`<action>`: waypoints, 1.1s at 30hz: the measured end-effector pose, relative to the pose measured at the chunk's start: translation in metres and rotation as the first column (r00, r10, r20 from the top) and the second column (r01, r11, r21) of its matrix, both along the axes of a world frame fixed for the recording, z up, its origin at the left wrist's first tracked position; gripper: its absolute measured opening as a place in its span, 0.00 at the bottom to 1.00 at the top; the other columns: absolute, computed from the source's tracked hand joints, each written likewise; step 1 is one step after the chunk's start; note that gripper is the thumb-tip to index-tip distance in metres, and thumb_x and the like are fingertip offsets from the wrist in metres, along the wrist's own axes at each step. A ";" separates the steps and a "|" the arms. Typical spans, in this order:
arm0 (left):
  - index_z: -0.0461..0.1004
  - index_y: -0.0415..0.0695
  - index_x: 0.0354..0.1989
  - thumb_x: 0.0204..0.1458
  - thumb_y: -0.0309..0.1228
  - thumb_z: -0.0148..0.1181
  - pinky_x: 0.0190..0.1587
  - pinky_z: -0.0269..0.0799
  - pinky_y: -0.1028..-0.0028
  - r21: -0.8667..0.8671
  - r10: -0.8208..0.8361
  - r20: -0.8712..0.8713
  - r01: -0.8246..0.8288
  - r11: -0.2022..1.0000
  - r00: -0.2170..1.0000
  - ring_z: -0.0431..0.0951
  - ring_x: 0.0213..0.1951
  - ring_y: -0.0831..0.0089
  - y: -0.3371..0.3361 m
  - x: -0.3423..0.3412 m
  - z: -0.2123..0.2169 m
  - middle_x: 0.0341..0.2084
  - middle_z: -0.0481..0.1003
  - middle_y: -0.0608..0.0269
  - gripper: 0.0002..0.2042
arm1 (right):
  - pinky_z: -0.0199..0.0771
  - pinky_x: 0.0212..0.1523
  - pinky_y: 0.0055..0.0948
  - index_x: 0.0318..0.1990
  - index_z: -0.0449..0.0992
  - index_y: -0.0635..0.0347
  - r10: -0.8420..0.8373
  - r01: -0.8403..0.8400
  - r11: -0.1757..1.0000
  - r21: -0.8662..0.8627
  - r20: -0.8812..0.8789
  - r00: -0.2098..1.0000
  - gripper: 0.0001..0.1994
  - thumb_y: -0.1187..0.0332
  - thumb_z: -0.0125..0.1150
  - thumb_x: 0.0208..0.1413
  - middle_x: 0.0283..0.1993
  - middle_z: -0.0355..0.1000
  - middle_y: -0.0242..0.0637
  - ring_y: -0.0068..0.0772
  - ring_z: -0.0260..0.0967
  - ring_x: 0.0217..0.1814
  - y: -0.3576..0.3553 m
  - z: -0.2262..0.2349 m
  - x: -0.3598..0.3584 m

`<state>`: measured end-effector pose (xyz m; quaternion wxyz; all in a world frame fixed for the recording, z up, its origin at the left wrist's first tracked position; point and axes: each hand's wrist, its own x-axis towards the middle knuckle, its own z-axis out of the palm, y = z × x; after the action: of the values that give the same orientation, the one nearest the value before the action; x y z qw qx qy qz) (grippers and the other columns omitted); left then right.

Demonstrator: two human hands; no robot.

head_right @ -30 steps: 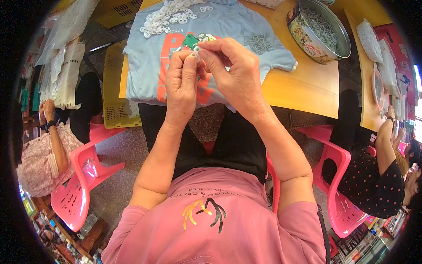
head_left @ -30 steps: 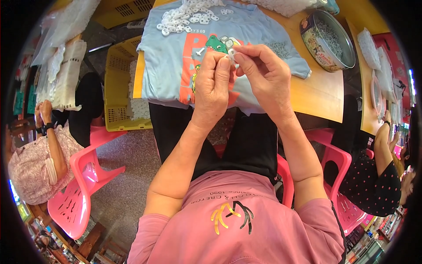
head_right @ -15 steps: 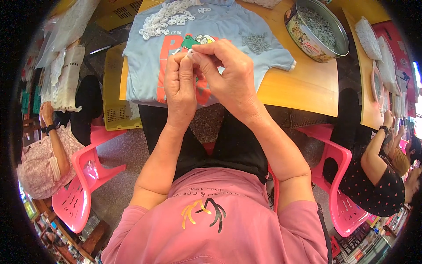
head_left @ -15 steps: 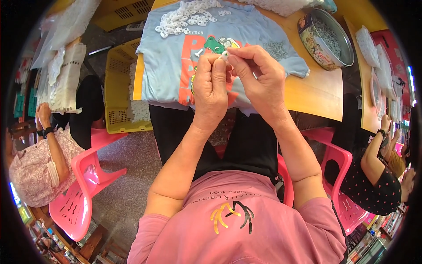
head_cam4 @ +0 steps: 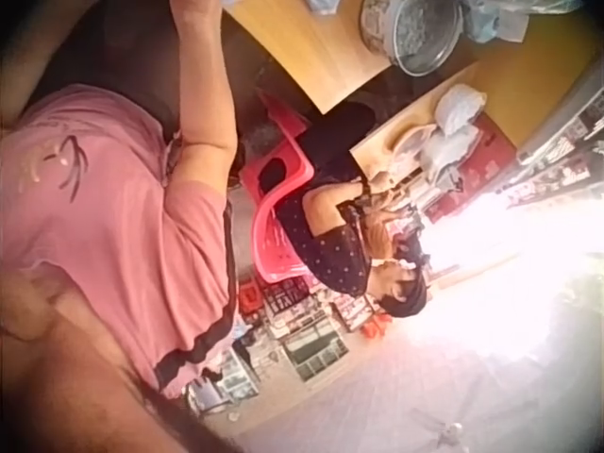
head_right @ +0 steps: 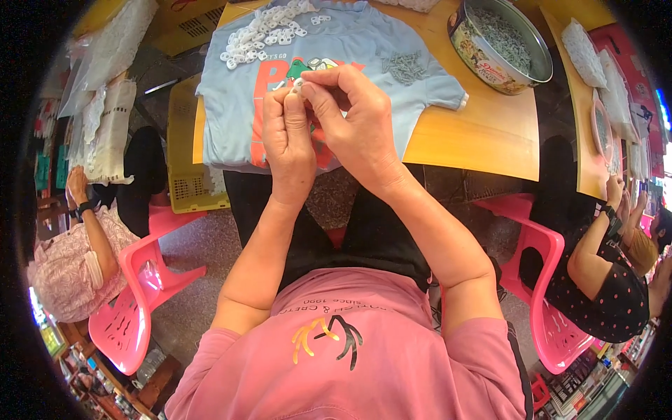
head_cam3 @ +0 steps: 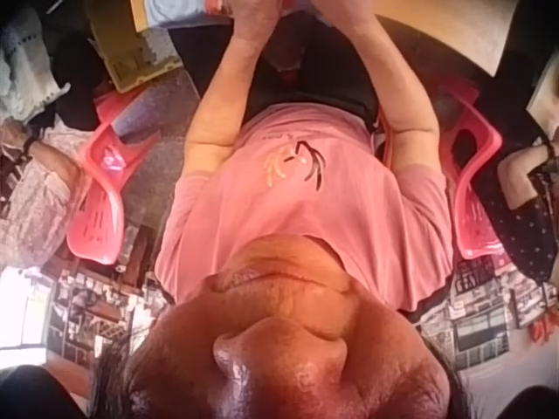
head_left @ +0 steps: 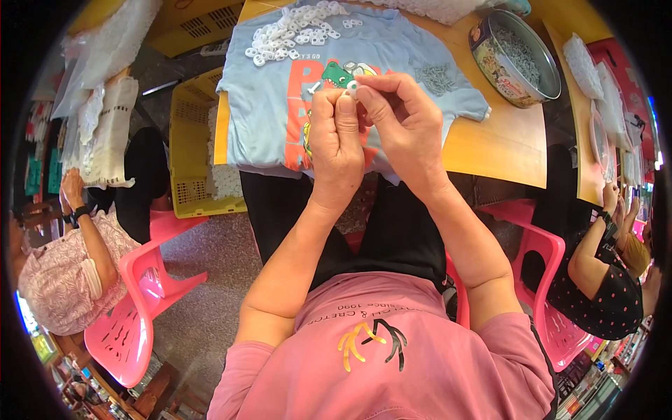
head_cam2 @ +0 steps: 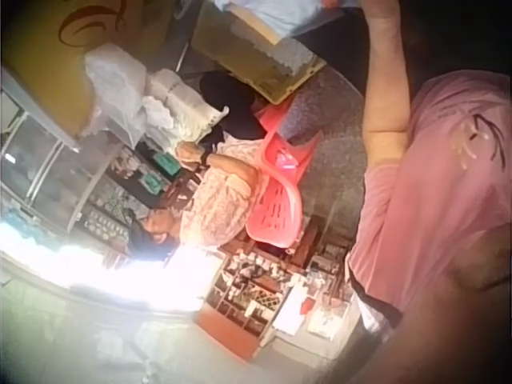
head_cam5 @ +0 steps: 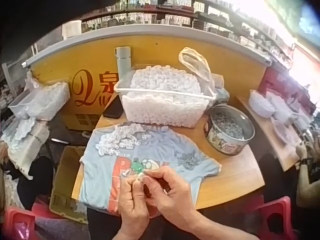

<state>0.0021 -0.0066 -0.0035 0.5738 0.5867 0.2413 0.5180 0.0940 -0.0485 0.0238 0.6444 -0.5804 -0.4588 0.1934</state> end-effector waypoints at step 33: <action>0.67 0.42 0.62 0.59 0.47 0.58 0.41 0.71 0.80 -0.076 -0.332 0.288 0.367 0.927 0.898 0.72 0.41 0.81 0.008 -0.016 -0.010 0.56 0.72 0.56 0.28 | 0.72 0.34 0.20 0.44 0.77 0.68 0.360 -0.439 0.894 -0.088 -0.439 0.823 0.09 0.70 0.61 0.61 0.33 0.72 0.30 0.19 0.69 0.31 -0.015 0.033 0.014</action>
<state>-0.0138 0.0010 -0.0136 0.7213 0.5062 0.0842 0.4651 0.1084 -0.0630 0.0567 0.6144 -0.4742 -0.4042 0.4841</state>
